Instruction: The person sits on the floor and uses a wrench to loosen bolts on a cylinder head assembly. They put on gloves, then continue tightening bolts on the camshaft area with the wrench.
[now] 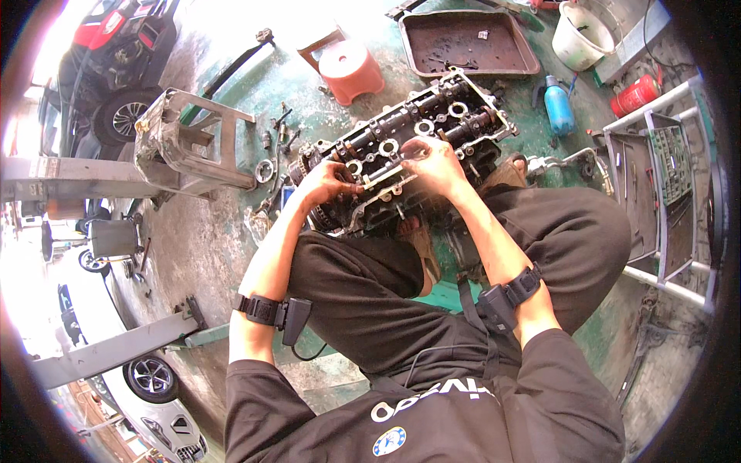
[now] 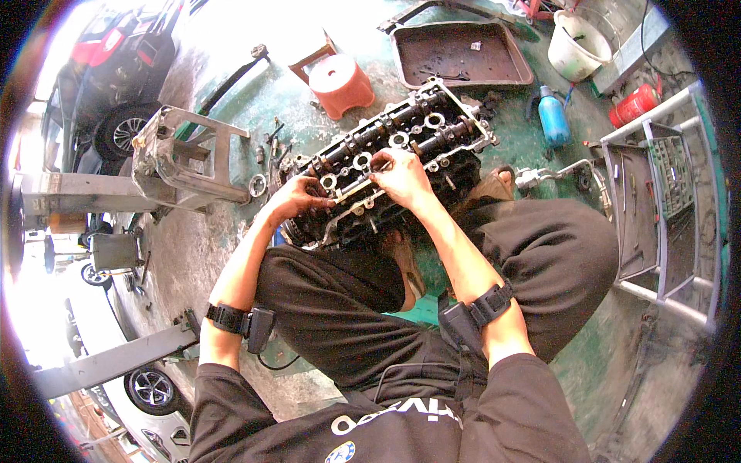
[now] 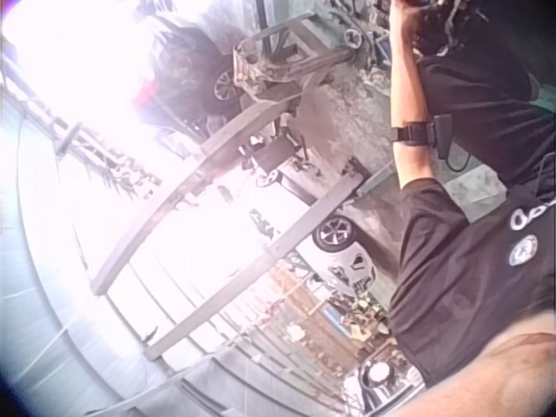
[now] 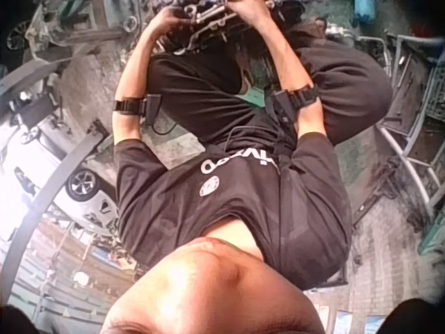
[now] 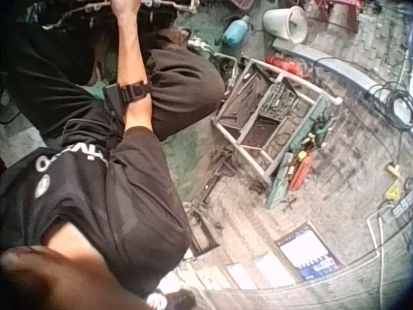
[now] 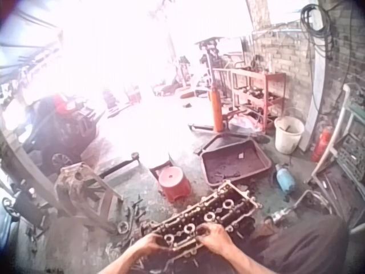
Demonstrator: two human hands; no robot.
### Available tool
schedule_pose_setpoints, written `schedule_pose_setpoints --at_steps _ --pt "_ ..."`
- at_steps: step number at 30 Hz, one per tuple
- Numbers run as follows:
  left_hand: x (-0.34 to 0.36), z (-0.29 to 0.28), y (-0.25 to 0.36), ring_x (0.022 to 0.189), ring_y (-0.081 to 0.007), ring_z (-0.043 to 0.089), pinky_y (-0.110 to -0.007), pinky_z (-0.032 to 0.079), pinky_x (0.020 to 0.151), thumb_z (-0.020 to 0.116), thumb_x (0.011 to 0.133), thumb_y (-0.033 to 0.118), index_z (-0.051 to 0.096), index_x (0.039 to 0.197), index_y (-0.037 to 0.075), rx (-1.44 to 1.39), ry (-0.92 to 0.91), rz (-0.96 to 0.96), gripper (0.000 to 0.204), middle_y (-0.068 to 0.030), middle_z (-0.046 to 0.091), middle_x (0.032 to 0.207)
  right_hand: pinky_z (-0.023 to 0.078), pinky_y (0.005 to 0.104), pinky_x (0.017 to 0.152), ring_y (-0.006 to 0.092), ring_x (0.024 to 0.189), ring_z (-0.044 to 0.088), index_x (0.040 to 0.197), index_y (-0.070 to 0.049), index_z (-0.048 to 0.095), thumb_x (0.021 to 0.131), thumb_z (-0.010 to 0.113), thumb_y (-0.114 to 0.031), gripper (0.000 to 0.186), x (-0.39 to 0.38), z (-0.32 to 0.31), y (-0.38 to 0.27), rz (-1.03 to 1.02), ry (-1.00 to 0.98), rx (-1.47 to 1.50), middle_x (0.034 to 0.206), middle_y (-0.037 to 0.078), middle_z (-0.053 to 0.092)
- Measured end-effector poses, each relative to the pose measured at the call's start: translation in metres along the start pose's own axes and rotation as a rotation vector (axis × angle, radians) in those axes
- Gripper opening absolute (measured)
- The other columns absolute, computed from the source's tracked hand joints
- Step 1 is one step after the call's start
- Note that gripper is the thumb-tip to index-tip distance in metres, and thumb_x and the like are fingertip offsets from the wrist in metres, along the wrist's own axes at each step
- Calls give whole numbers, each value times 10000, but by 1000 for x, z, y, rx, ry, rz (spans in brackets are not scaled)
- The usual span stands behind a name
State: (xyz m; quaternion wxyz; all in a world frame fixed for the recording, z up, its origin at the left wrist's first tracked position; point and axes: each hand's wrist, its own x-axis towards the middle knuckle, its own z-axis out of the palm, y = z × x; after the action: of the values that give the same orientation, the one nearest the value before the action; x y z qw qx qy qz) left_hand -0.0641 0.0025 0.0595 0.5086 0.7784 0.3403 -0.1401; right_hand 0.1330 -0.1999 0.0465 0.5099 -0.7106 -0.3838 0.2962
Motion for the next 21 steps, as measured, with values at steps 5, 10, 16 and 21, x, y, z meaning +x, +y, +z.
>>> schedule_pose_setpoints --at_steps 5,10,16,21 --pt "5 -2 -4 661 -136 616 -309 486 632 944 674 363 720 843 30 72 -5 -34 436 -44 692 733 553 313 827 188 908 709 1034 -17 731 806 781 -111 251 -4 3 -10 -10 29 114 989 115 747" --pt "8 -1 -6 697 -155 630 -335 500 683 948 654 378 725 828 25 131 -7 -28 451 -58 694 734 568 288 796 135 879 699 1067 -19 727 893 726 -77 183 -22 21 -19 -83 100 48 973 87 746" --pt "7 -2 -1 686 -170 640 -339 503 672 960 623 396 723 783 34 194 33 -33 462 -63 696 731 567 338 790 257 869 740 1032 -9 739 889 719 -138 194 -44 31 -18 -74 282 -70 987 152 751" --pt "9 -4 3 679 -145 623 -322 498 641 965 629 404 716 782 44 211 14 -108 463 -45 687 733 564 393 780 334 855 719 986 -21 722 878 736 -219 225 -45 27 -10 -101 281 -191 942 163 739"
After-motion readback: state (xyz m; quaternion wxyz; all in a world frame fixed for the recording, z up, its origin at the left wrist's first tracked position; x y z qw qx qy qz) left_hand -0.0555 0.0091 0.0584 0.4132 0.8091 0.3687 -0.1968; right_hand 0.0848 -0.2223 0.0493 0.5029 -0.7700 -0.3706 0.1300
